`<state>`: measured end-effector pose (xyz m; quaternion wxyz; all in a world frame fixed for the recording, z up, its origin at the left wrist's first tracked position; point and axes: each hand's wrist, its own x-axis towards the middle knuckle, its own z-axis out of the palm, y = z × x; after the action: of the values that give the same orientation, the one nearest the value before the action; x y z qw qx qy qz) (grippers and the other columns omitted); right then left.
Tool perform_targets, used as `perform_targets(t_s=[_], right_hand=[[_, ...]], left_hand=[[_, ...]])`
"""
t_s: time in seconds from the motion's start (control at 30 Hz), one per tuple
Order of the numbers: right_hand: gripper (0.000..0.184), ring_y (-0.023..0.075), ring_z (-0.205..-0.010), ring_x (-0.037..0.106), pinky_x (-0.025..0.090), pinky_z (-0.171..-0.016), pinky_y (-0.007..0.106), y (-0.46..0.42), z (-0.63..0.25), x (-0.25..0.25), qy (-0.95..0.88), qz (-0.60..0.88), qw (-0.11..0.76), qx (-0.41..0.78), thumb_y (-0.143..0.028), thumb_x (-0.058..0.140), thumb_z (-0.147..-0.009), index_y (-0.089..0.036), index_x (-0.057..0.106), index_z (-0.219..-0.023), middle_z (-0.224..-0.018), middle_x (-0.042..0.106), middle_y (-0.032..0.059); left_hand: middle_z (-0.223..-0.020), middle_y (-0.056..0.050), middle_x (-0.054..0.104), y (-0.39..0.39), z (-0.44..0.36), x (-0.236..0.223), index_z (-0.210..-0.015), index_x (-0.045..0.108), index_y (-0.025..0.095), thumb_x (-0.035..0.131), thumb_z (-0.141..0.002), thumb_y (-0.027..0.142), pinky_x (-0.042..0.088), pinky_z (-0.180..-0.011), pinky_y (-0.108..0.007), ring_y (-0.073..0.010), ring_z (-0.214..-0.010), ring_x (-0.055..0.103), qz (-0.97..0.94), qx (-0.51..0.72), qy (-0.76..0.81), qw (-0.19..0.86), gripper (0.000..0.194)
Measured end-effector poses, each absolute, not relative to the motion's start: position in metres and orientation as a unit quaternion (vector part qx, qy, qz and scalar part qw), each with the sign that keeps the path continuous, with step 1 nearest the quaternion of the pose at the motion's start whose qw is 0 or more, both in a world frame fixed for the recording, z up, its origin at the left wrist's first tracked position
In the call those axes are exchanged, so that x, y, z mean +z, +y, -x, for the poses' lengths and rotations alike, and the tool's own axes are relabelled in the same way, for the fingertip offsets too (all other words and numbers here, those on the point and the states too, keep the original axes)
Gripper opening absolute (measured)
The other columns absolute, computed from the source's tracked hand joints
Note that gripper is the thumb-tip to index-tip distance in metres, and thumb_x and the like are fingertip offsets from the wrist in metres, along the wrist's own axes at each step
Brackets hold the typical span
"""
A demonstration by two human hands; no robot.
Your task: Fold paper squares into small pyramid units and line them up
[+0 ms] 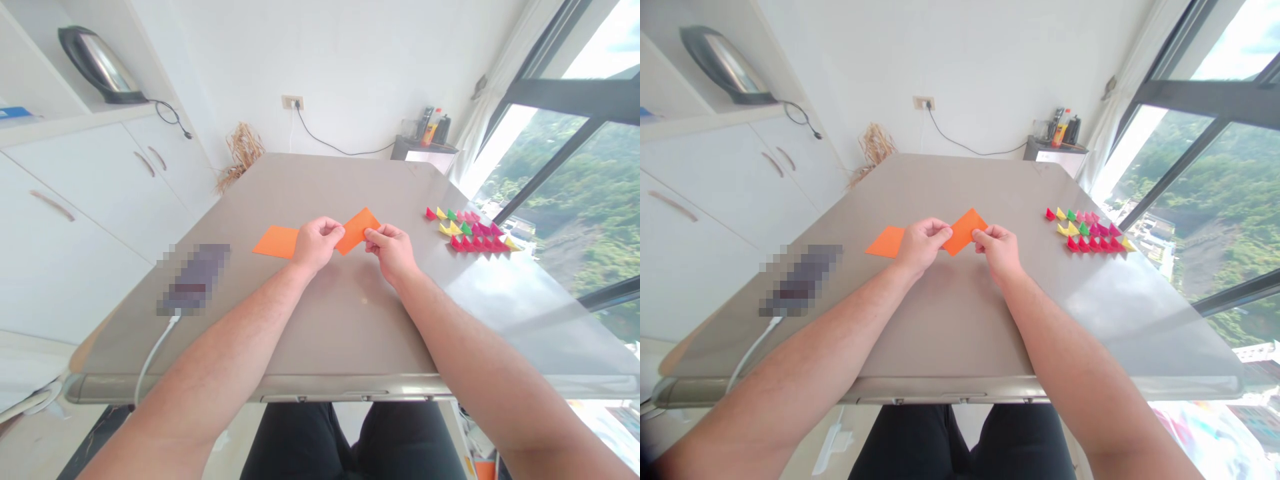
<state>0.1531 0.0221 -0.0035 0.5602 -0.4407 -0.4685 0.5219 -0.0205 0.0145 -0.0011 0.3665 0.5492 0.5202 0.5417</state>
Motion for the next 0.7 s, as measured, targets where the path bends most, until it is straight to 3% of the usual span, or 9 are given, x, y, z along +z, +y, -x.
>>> perform_targets(t_s=[0.1,0.17,0.23,0.43,0.7], right_hand=[[0.017,0.0159,-0.075,0.062,0.051,-0.071,0.031,0.021,-0.154,-0.003,-0.528,0.440,0.511,0.516,-0.032,0.076,-0.069,-0.022,0.068,-0.081,-0.082,0.071,0.0016],[0.038,0.0192,-0.092,0.066,0.053,-0.079,0.033,0.020,-0.157,-0.001,-0.576,0.448,0.496,0.471,-0.032,0.076,-0.069,-0.024,0.071,-0.106,-0.107,0.074,0.0041],[0.044,0.0215,-0.100,0.066,0.053,-0.083,0.034,0.021,-0.161,-0.001,-0.622,0.467,0.471,0.416,-0.034,0.076,-0.069,-0.024,0.072,-0.111,-0.117,0.073,0.0061],[0.016,0.0173,-0.071,0.062,0.047,-0.066,0.029,0.020,-0.162,-0.001,-0.715,0.499,0.373,0.317,-0.031,0.065,-0.074,-0.020,0.076,-0.077,-0.074,0.072,0.0022],[0.014,0.0127,-0.058,0.050,0.037,-0.054,0.027,0.013,-0.157,0.009,-0.698,0.505,0.399,0.313,-0.030,0.065,-0.073,-0.019,0.072,-0.068,-0.063,0.064,0.0001]], left_hand=[[-0.081,-0.002,0.072,0.016,0.026,-0.001,-0.080,0.066,0.019,0.065,-0.082,0.034,0.049,-0.066,-0.029,-0.0160,-0.073,0.064,-0.567,0.522,0.551,0.321,0.015],[-0.078,-0.002,0.071,0.016,0.029,-0.001,-0.079,0.066,0.019,0.063,-0.082,0.033,0.046,-0.064,-0.029,-0.0154,-0.070,0.062,-0.608,0.476,0.562,0.298,0.014],[-0.077,-0.001,0.070,0.014,0.030,0.001,-0.078,0.065,0.020,0.061,-0.083,0.032,0.045,-0.065,-0.029,-0.0158,-0.070,0.061,-0.669,0.414,0.557,0.268,0.014],[-0.079,-0.001,0.072,0.004,0.022,0.003,-0.081,0.067,0.021,0.057,-0.085,0.030,0.045,-0.065,-0.030,-0.0156,-0.069,0.060,-0.752,0.341,0.520,0.219,0.014],[-0.074,-0.001,0.069,0.003,0.022,0.011,-0.075,0.066,0.021,0.058,-0.084,0.028,0.046,-0.067,-0.029,-0.0155,-0.068,0.059,-0.740,0.359,0.528,0.210,0.014]])
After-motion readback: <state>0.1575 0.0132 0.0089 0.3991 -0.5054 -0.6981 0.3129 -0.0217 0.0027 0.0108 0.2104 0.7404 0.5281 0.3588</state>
